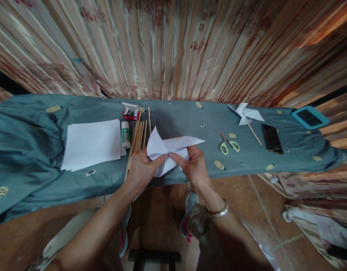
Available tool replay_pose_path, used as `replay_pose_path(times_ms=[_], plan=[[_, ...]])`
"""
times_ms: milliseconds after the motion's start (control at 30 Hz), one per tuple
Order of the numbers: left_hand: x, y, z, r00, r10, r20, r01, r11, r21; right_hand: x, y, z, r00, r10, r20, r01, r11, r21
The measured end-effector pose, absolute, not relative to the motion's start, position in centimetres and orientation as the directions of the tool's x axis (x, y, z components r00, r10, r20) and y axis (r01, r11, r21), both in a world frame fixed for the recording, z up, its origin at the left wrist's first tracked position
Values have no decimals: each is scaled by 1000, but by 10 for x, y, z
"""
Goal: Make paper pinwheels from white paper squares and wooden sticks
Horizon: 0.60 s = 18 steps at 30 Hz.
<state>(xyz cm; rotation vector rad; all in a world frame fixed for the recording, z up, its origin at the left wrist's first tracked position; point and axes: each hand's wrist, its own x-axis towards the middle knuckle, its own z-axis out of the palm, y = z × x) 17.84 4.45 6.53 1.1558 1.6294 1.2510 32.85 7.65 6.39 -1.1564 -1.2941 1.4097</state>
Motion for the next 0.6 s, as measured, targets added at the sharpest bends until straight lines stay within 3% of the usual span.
replay_pose_path(times_ms=[267, 600], plan=[[179, 43, 63, -265, 964, -36, 163, 81, 983, 330, 76, 68, -180, 981, -78, 52, -69, -996], [181, 42, 63, -281, 958, -63, 123, 101, 987, 329, 77, 67, -200, 976, -91, -2, -93, -996]])
